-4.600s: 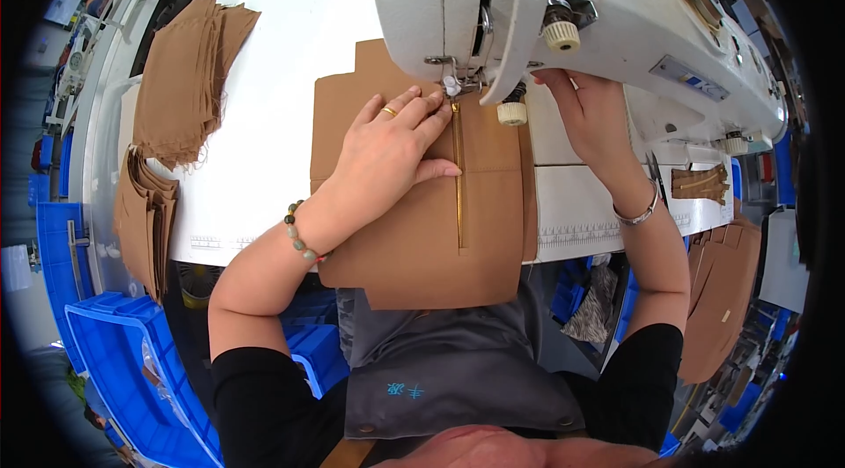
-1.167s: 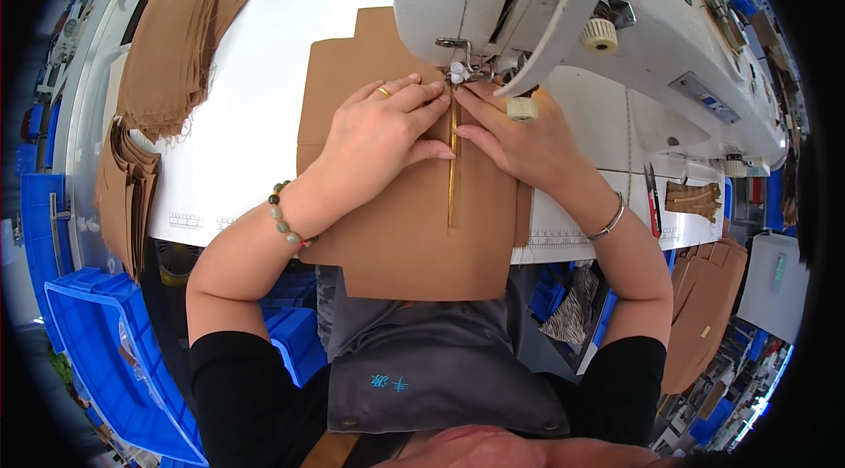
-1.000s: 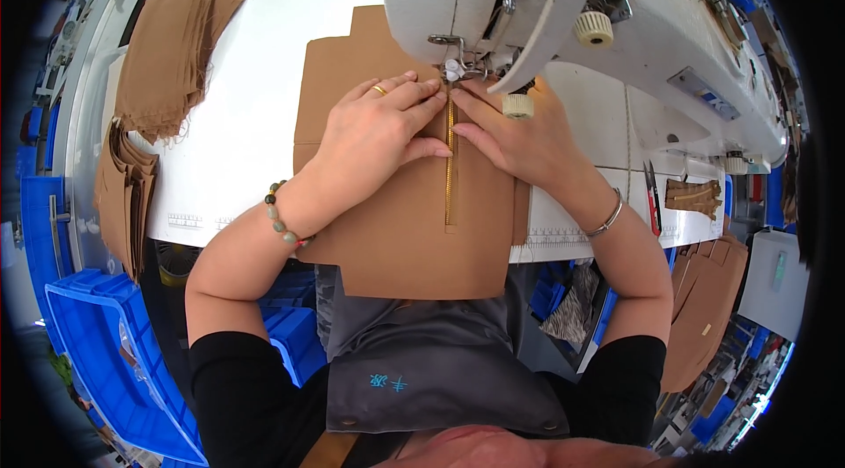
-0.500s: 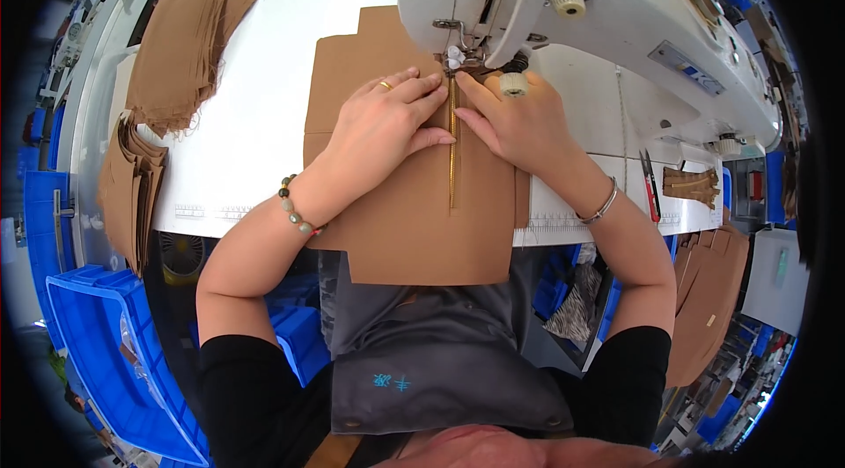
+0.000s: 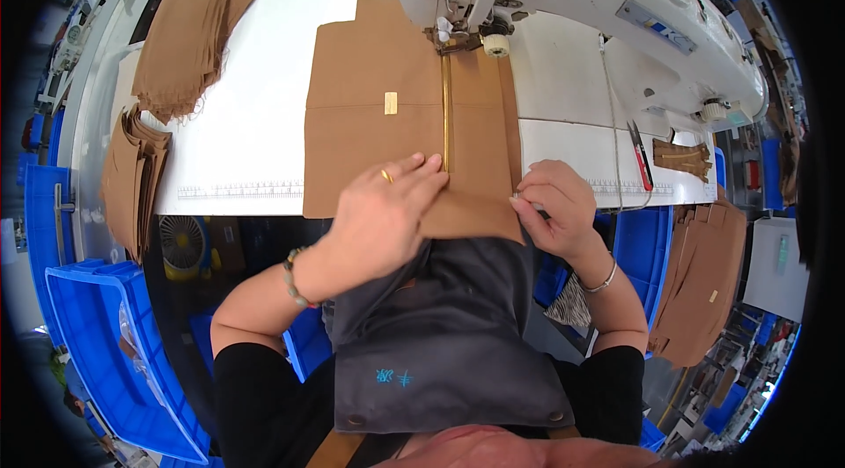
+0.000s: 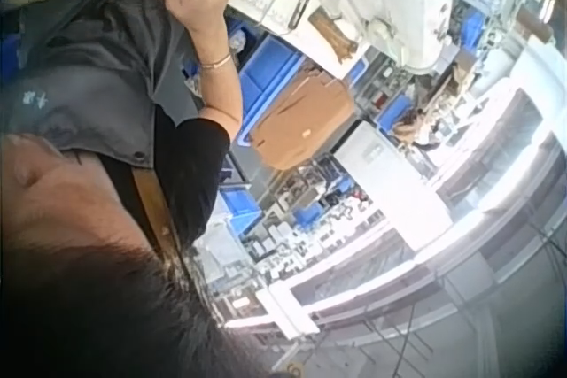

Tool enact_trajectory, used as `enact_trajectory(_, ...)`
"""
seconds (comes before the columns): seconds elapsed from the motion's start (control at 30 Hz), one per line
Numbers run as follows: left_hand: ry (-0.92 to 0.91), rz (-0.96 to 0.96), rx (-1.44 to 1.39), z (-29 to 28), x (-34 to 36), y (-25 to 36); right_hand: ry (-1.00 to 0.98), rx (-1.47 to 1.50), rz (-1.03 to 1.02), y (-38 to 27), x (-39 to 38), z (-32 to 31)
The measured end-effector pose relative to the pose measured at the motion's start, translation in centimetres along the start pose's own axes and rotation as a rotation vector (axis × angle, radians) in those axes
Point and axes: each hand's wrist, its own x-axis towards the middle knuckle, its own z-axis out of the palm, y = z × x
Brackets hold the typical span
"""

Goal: Sewing a zipper into a piece of brown material using an industrial sewing machine.

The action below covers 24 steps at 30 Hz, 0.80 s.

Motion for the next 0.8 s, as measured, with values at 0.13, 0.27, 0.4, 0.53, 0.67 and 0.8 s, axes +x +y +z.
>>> enact_trajectory(0.13, -0.151, -0.28, -0.237, -3.9, 3.6, -1.5, -0.002, -0.013, -0.075, -0.7, -0.5, 1.6)
enact_trajectory(0.27, -0.304, -0.567, -0.586, -3.8, 3.5, -3.0, -0.063, -0.094, -0.131, -1.4, 0.9, 3.8)
enact_trajectory(0.4, 0.02, -0.292, -0.541, 0.0, 1.3, -5.2, -0.123, -0.092, -0.094, -2.1, 2.3, 5.0)
enact_trajectory(0.53, 0.143, -0.331, -0.835, 0.1, 1.2, -4.1, -0.167, -0.15, -0.129, -1.7, 1.9, 5.2)
enact_trajectory(0.67, 0.11, -0.33, -0.839, -0.1, 0.6, -4.5, -0.146, -0.12, -0.107, -1.4, 2.1, 5.2)
enact_trajectory(0.8, 0.048, -0.417, -0.886, -0.1, 0.0, -5.1, -0.1, -0.119, -0.121, -1.0, 2.0, 5.3)
